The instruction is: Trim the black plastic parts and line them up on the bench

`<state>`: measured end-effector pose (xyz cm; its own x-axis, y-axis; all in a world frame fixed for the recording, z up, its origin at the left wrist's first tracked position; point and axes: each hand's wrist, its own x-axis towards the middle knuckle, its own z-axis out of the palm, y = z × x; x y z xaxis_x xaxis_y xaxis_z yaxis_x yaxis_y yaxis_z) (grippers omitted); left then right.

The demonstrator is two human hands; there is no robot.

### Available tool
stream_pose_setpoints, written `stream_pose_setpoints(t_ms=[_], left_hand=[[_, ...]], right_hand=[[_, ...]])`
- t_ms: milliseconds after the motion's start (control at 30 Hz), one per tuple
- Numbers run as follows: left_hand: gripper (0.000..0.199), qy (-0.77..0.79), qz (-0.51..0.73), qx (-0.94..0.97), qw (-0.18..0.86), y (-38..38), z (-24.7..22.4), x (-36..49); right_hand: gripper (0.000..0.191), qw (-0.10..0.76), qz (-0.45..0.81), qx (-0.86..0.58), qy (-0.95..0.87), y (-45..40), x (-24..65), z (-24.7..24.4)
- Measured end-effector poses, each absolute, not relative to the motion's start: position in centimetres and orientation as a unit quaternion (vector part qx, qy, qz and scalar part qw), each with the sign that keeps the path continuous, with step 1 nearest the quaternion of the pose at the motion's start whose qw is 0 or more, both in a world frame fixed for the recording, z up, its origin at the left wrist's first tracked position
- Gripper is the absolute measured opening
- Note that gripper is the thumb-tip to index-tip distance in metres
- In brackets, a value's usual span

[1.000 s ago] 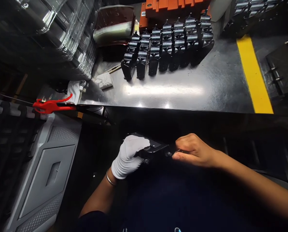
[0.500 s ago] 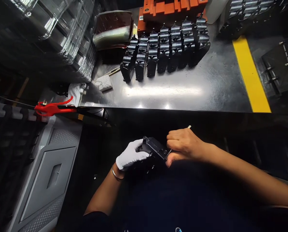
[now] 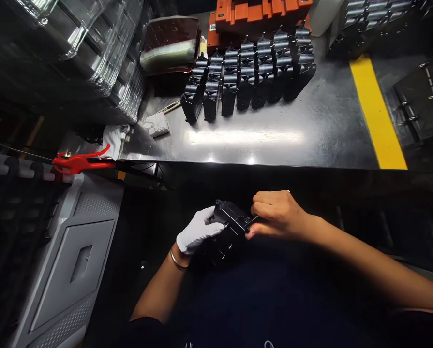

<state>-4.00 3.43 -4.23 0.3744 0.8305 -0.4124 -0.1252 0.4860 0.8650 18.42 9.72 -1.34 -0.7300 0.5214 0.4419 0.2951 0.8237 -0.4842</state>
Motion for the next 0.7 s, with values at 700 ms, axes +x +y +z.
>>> stream_pose_setpoints(t_ms=[700], left_hand=[[0.056,0.694,0.42,0.422,0.405,3.1,-5.5,-4.8]], right_hand=[[0.033,0.202,0.547,-0.466,-0.666,9.0,17.6,-3.8]])
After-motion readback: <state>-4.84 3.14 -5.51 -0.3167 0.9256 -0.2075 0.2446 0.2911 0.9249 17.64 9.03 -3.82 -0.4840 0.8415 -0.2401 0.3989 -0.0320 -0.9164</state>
